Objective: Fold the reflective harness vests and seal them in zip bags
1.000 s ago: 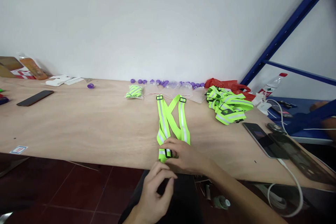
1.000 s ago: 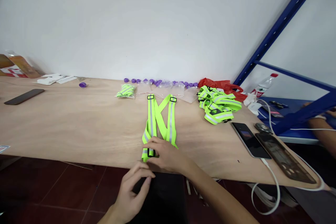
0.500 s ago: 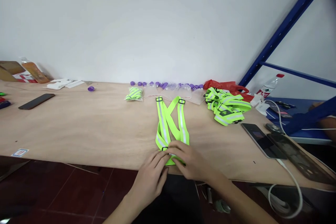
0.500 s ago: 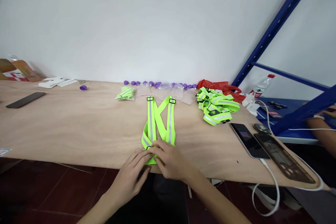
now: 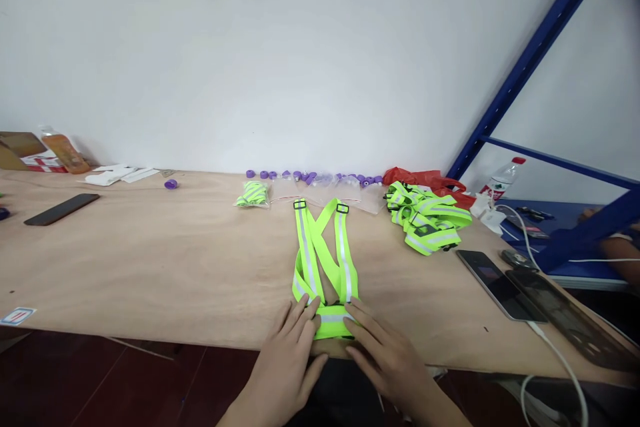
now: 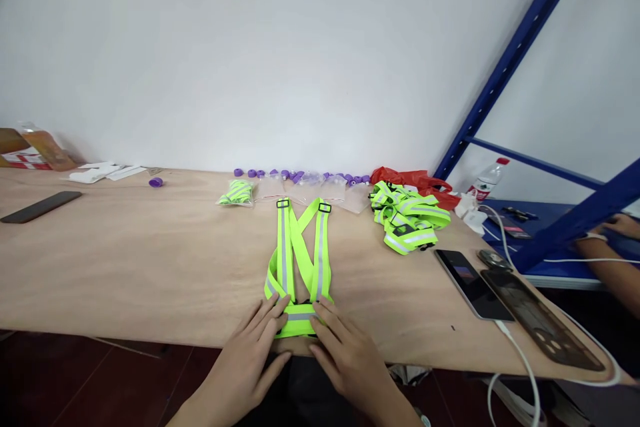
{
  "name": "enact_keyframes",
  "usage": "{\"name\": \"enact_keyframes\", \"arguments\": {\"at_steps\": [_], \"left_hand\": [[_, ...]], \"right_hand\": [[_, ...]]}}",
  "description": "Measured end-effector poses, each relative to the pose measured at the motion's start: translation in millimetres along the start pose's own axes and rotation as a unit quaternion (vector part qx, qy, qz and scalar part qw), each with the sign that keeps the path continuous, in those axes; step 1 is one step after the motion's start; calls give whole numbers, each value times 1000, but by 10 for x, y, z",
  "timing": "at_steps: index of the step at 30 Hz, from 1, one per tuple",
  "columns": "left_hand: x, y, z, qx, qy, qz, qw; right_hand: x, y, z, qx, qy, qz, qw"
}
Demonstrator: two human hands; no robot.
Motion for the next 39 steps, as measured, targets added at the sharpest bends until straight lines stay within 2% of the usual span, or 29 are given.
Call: {"name": "enact_keyframes", "arguments": {"at_steps": [4, 6, 13, 16, 20, 26, 28, 31, 34, 37, 39], "left_hand": [[17, 38, -60, 3, -11, 3, 1000], [22, 58, -89, -6, -14, 0, 1000], [3, 204, -134, -78, 18, -36, 996], [21, 245, -90, -117, 46, -53, 991], [79, 120, 32, -124, 113, -61, 984], [180, -240, 116, -57, 168, 45, 983], [197, -302, 112, -49, 176, 65, 981], [227, -347, 88, -49, 174, 81, 980], [273, -374, 32, -45, 138, 86, 986], [320, -383, -41, -47, 104, 80, 990], [333, -372, -73, -57, 104, 61, 991]], "right_hand": [[32, 9, 4, 71, -2, -21, 997], [52, 28, -7, 75, 3, -18, 997], [199, 121, 20, -32, 22, 29, 999], [253, 113, 82, -39, 4, 31, 999], [180, -6, 153, -23, -88, -33, 995], [-123, -221, 65, 28, -207, -196, 958], [-180, -262, 23, 46, -215, -214, 952], [-224, -287, -20, 50, -178, -200, 962], [-249, -269, -63, 20, -85, -175, 981], [-219, -238, -100, -22, 20, -130, 991], [-161, -220, -112, -31, 48, -89, 994]]}}
Point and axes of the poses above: each hand's wrist, its own y-axis away from the middle knuckle, its own z-axis out of the back of the hand, x = y × z, the point moved 3 cm from there along -y, towards the middle knuckle
